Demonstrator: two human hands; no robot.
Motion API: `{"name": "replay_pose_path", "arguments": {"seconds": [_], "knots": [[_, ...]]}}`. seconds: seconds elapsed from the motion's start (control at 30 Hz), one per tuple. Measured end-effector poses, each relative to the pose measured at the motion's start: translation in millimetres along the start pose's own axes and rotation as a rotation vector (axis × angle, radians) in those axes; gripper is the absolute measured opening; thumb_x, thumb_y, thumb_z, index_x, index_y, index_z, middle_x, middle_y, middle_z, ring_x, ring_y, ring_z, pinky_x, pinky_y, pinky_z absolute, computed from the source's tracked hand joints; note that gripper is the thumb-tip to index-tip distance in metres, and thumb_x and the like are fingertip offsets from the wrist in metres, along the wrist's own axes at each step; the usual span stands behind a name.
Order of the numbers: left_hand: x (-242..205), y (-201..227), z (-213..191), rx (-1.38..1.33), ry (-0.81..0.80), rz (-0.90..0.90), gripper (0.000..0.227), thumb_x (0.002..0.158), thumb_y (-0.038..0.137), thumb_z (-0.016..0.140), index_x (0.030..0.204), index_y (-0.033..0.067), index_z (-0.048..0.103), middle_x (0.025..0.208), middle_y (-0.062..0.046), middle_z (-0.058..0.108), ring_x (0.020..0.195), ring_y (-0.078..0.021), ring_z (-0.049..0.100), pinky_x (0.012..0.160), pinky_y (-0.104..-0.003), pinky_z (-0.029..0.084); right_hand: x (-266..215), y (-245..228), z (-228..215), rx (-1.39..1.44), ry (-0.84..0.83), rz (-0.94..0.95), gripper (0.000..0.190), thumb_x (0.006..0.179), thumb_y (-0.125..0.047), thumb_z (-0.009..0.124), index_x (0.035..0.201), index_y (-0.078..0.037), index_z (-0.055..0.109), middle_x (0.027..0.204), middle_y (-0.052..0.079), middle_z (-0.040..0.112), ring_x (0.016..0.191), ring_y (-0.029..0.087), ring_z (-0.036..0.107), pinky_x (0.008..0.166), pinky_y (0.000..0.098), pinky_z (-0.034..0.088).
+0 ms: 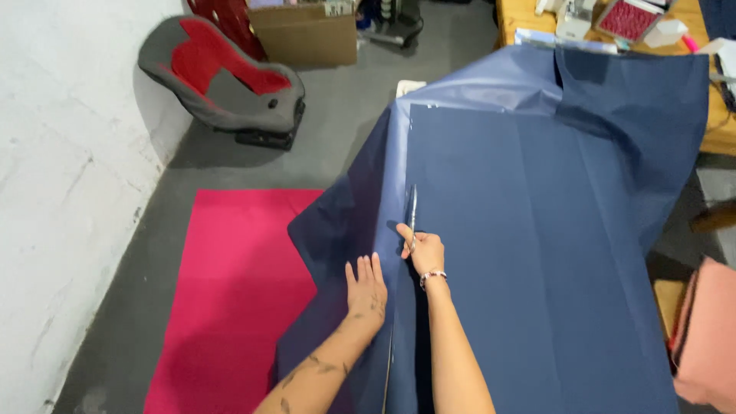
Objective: The person cuts a large piece of blue fabric on a wooden table using scissors. They make several long cuts along the length of the fabric, separating it into smaller rectangular pieces. The person adjusts the fabric position between cuts to continue trimming the material.
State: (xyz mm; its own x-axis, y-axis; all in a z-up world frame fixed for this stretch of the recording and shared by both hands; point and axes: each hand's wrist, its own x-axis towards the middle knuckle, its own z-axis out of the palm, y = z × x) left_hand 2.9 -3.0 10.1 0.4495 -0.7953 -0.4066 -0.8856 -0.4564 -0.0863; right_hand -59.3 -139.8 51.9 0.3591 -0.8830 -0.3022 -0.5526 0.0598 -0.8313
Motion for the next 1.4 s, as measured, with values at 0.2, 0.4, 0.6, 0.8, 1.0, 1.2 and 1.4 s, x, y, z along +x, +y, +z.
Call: {"name": "replay_pose_path", "arguments": {"seconds": [0.2, 0.4, 0.6, 0.8, 1.0, 1.2, 1.4], "knots": [[-32.3, -24.3, -33.1, -0.054, -0.093, 0.068, 0.190, 0.024, 0.039, 0.113, 0.162, 0.0032, -0.013, 0.153, -0.011, 0.042, 0.134, -0.0294, 0.048, 0.116, -0.056, 0.031, -198.5, 54.4, -36.4, 0.172, 0.113, -0.011, 0.062, 0.096, -0.044, 0.056, 0.043, -0.011, 0.057, 0.045, 0.000, 0.055, 0.049, 0.012, 0.048, 0.061, 0.0301, 0.038], [-87.7, -52.6, 9.4, -0.783, -0.123, -0.135, 0.114, 0.075, 0.023, 0.091, 0.161, 0.0389, 0.018, 0.140, -0.001, 0.061, 0.127, -0.0339, 0.059, 0.105, -0.054, 0.045, -388.1, 159.6, -59.4, 0.145, 0.179, 0.298, 0.053, 0.090, -0.038, 0.066, 0.048, -0.006, 0.062, 0.045, 0.005, 0.057, 0.048, 0.016, 0.050, 0.059, 0.0292, 0.040], [-120.5, -28.1, 52.6, -1.141, -0.098, -0.222, 0.068, 0.092, 0.032, 0.047, 0.157, 0.0422, 0.033, 0.147, 0.004, 0.059, 0.134, -0.0378, 0.052, 0.113, -0.043, 0.038, -448.9, 202.6, -70.1, -0.395, 0.360, -0.155, 0.030, 0.090, -0.050, 0.062, 0.088, -0.021, 0.071, 0.078, 0.003, 0.071, 0.077, 0.031, 0.064, 0.082, 0.0410, 0.045], [-129.5, -26.3, 54.3, -1.138, -0.025, -0.314, 0.056, 0.091, 0.038, 0.055, 0.146, 0.0463, 0.051, 0.136, 0.003, 0.066, 0.128, -0.0369, 0.058, 0.110, -0.043, 0.043, -431.4, 229.7, -90.4, -0.727, 0.466, 0.185, 0.096, 0.082, -0.070, 0.062, 0.159, -0.014, 0.045, 0.143, 0.008, 0.063, 0.158, 0.051, 0.018, 0.112, 0.0817, 0.000], [-144.3, -23.0, 106.4, -1.116, -0.001, -0.293, 0.049, 0.092, 0.047, 0.053, 0.141, 0.0439, 0.059, 0.139, -0.003, 0.064, 0.128, -0.0405, 0.056, 0.112, -0.044, 0.041, -459.3, 216.4, -100.2, -0.682, 0.370, 0.419, 0.097, 0.082, -0.073, 0.059, 0.161, -0.022, 0.036, 0.148, 0.016, 0.055, 0.159, 0.039, 0.020, 0.123, 0.0682, 0.008], [-197.1, -27.2, 134.9, -1.214, 0.014, -0.309, 0.041, 0.092, 0.043, 0.058, 0.131, 0.0346, 0.069, 0.134, 0.004, 0.068, 0.129, -0.0273, 0.061, 0.109, -0.035, 0.045, -511.3, 204.9, -89.5, -0.644, 0.305, 0.513, 0.100, 0.082, -0.074, 0.056, 0.164, -0.024, 0.029, 0.135, 0.009, 0.068, 0.163, 0.032, 0.012, 0.128, 0.0652, 0.005], [-306.5, -37.6, 97.7, -1.428, -0.193, -0.485, 0.040, 0.090, 0.058, 0.063, 0.094, 0.0229, 0.081, 0.065, 0.001, 0.053, 0.061, -0.0145, 0.046, 0.068, -0.031, 0.040, -552.1, 217.4, -86.0, -0.609, 0.302, 0.507, 0.099, 0.081, -0.072, 0.059, 0.163, -0.025, 0.029, 0.133, 0.003, 0.070, 0.163, 0.033, 0.014, 0.128, 0.0655, 0.005]]}}
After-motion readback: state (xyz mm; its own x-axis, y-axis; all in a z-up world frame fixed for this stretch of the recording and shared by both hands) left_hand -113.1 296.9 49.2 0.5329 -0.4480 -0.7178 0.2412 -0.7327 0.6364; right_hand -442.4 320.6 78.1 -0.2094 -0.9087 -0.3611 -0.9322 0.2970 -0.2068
